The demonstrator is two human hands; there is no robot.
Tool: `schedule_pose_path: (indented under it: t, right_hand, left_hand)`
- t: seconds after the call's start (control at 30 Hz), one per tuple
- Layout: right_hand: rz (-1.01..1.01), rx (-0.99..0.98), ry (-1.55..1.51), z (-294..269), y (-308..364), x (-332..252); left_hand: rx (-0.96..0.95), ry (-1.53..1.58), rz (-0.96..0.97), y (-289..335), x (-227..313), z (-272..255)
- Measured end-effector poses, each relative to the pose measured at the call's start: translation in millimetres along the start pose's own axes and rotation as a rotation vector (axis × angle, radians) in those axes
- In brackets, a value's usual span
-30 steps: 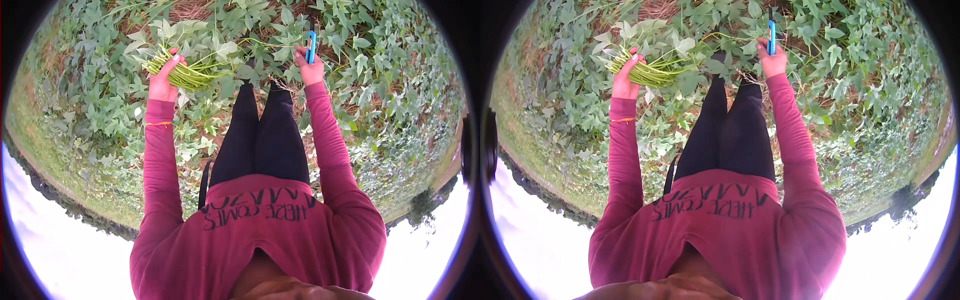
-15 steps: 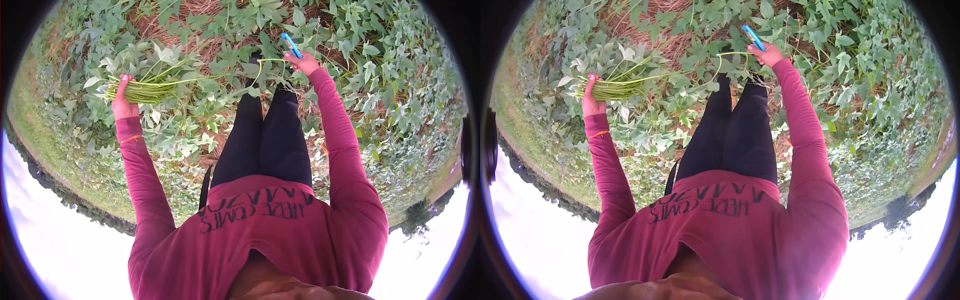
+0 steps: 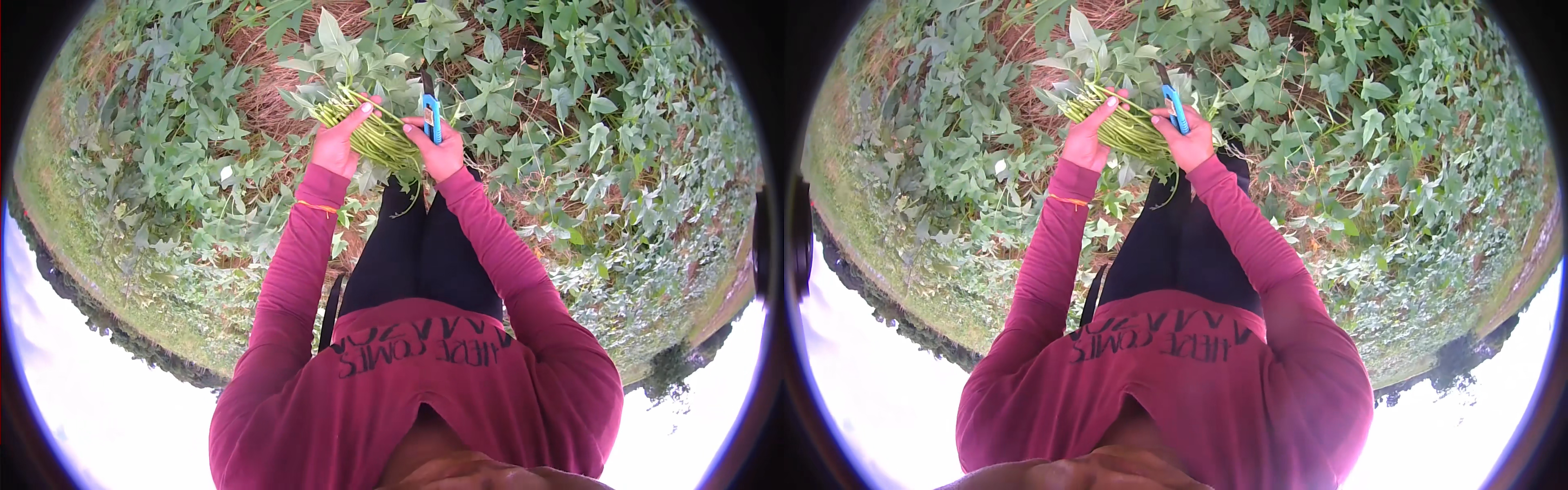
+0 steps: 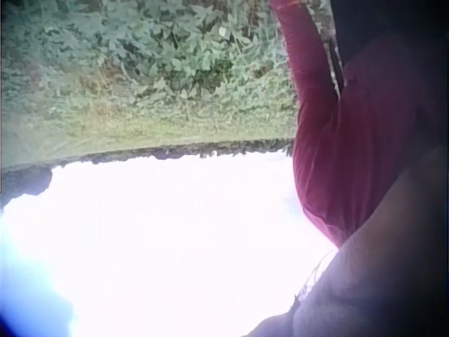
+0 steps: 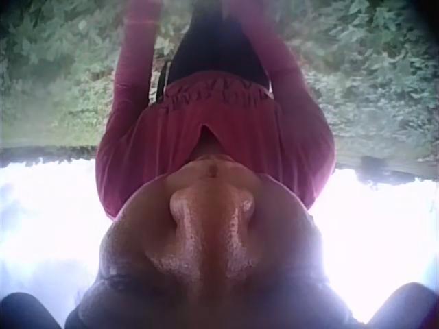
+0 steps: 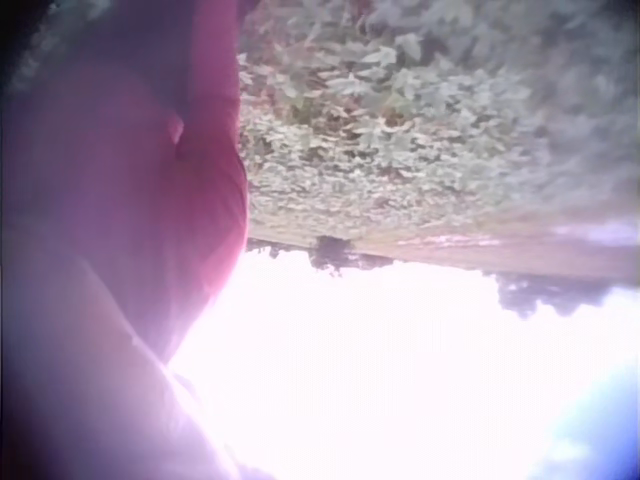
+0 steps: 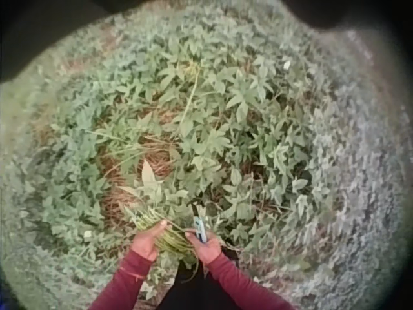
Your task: The person harvests leaves from a field by cutting the stems with a utility knife and gathering the greens into a bundle by hand.
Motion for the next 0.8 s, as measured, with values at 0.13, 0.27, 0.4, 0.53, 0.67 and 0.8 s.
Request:
schedule_pose_path:
  t: [0.13, 0.27, 0.4, 0.53, 0.67, 0.8]
  right_hand:
    - [-0.195, -0.276, 0.263, 12.0, -18.1, -17.7]
    - [-0.172, 0.22, 0.008, -62.3, -117.5, -0.3]
    - [-0.307, 0.581, 0.24, -193.4, -255.8, 33.8]
    - [-0.094, 0.357, -0.008, -218.0, -382.5, 71.2]
    - [0.17, -0.103, 0.105, -187.4, -407.0, 124.5]
    - [0.027, 0.217, 0.491, -206.2, -335.0, 146.3]
  left_hand:
    - [0.132, -0.279, 0.183, -6.7, 22.2, -13.6]
    - [-0.105, -0.823, -0.081, 17.0, 16.8, -36.3]
    - [-0.227, -0.7, -0.53, 43.8, -68.5, -63.6]
    - [-0.137, -0.403, -0.602, 44.1, -96.4, -67.8]
    - [-0.058, -0.438, -0.497, 22.0, -74.4, -84.4]
    - [0.16, -0.479, -0.483, 4.3, -58.6, -102.4]
Point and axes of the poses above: each hand's wrist, its own y-axis away from the middle knuckle, its own z-axis out of the palm, x = y × z, the point moved 5 cm from there along -y, towards the middle knuckle, and after that the axes turned 1 degree about y, right-handed, at the moved point
